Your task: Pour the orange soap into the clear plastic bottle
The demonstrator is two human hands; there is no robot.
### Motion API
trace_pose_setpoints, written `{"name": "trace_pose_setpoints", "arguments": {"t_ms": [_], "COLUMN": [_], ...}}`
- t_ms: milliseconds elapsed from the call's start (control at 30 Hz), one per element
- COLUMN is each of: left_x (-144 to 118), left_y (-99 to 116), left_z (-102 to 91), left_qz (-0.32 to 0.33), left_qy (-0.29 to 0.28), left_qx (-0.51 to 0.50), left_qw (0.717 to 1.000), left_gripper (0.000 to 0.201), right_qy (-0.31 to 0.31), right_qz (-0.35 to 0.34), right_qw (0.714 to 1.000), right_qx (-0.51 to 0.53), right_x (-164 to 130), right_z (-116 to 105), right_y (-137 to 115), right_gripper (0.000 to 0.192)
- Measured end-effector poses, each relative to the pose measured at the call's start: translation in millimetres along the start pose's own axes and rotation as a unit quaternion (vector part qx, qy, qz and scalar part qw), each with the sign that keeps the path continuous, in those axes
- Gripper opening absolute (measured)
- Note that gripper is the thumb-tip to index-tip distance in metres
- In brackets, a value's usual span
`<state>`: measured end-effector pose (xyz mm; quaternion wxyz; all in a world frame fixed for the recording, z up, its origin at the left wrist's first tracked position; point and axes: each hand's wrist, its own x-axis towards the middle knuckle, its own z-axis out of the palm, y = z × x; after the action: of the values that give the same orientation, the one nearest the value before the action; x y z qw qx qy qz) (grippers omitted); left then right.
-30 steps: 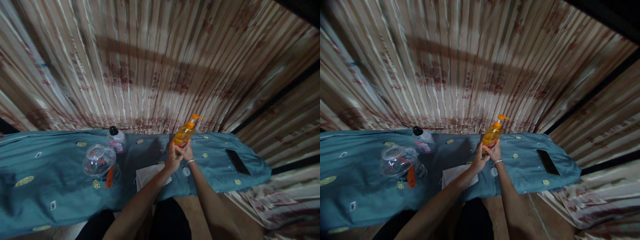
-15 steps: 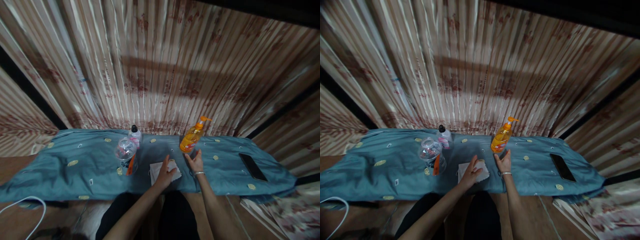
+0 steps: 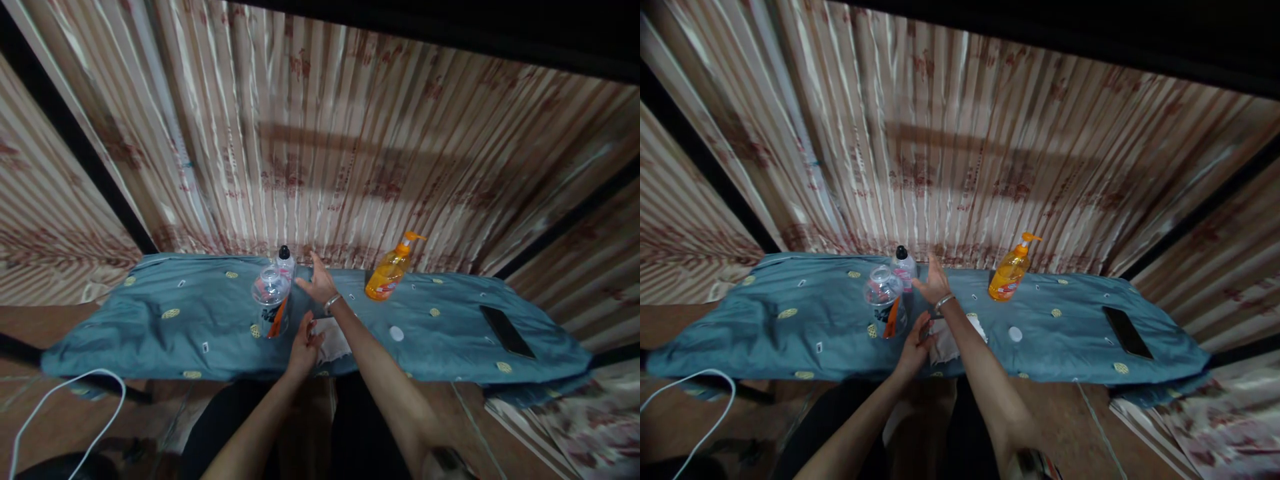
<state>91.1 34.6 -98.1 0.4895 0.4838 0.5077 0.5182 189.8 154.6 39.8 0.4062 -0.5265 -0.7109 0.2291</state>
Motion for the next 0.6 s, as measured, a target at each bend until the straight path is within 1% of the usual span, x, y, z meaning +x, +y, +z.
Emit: {"name": "trace_pose_setpoints", "arguments": {"t_ms": [100, 133, 200, 300, 400, 500, 533, 600], "left_x": [1.2, 2.7, 7.0, 15.2, 24.0, 34.5, 38.4, 46.0], "left_y": [-3.2, -4.5, -7.6, -12.6, -17.4, -23.1, -25.5, -30.7], "left_z": [-17.4, -21.2, -24.8, -22.2, -15.1, -8.4, -6.8, -4.8], "left_qz": [0.029, 0.038, 0.053, 0.069, 0.081, 0.088, 0.089, 0.093], "left_qy": [-0.015, -0.023, -0.043, -0.075, -0.101, -0.115, -0.117, -0.116], "left_qx": [0.071, 0.098, 0.151, 0.220, 0.265, 0.293, 0.299, 0.305], "left_qw": [0.997, 0.994, 0.986, 0.970, 0.956, 0.945, 0.943, 0.941], "left_gripper": [0.048, 0.042, 0.039, 0.047, 0.045, 0.046, 0.047, 0.048], "right_qy": [-0.049, -0.057, -0.064, -0.068, -0.064, -0.067, -0.070, -0.075], "right_qz": [0.019, 0.022, 0.025, 0.022, 0.021, 0.035, 0.037, 0.035], "right_qw": [0.999, 0.998, 0.998, 0.997, 0.997, 0.997, 0.997, 0.996], "right_qx": [0.001, 0.002, 0.003, 0.011, 0.032, 0.031, 0.026, 0.020], "right_x": [31.8, 37.9, 45.2, 50.1, 55.4, 62.0, 64.1, 67.1], "right_z": [5.1, 5.5, 5.2, 5.2, 9.8, 20.0, 24.1, 31.9], "right_y": [-13.3, -14.3, -13.0, -8.5, -7.4, -11.1, -12.9, -16.2], "right_gripper": [0.109, 0.108, 0.106, 0.106, 0.115, 0.122, 0.120, 0.106]}}
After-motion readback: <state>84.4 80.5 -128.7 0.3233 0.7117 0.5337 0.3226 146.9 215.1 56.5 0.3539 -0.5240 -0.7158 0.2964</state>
